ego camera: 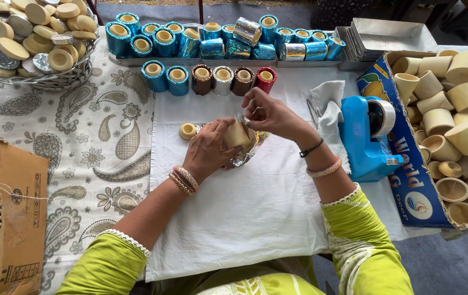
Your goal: The person places a small candle into a beige cup, then wraps the cup with a red metallic sheet. They use a tape dispenser to secure the wrapping and place the finished item on the table.
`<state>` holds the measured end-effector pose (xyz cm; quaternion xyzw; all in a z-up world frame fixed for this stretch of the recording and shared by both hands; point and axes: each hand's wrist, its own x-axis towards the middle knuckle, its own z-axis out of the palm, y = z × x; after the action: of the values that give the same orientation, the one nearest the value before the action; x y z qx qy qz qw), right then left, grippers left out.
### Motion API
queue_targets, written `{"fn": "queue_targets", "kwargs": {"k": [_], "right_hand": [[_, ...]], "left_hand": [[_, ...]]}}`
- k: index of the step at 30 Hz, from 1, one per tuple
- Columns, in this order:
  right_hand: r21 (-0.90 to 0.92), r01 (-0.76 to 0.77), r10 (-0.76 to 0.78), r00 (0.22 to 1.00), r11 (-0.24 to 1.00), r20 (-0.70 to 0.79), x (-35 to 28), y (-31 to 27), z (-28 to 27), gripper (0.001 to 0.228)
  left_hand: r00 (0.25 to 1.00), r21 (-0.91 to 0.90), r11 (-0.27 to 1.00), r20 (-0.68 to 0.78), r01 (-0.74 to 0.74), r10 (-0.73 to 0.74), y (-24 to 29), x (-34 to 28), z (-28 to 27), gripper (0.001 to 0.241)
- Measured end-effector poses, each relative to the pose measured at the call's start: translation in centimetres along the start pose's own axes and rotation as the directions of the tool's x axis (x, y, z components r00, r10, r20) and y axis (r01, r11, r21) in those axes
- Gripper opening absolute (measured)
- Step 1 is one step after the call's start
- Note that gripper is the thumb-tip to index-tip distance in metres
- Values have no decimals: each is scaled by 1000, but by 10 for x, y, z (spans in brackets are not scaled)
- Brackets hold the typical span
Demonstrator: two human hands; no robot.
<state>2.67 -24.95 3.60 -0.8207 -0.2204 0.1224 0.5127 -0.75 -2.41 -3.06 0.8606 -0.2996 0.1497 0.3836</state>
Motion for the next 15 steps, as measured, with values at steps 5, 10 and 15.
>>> {"fn": "queue_targets", "kwargs": {"k": [5, 10, 15], "right_hand": [[-142, -12, 10, 1000, 990, -16, -1, -15, 23, 41], [-295, -35, 12, 997, 955, -79, -5, -19, 36, 43], [-400, -6, -41, 993, 917, -111, -16, -30, 45, 45]], "left_hand": [[999, -10, 999, -3, 37, -37, -2, 0, 6, 83], [999, -4, 1000, -45, -11, 11, -4, 0, 9, 93], [999, 3, 1000, -25, -30, 30, -3, 0, 4, 84]]}}
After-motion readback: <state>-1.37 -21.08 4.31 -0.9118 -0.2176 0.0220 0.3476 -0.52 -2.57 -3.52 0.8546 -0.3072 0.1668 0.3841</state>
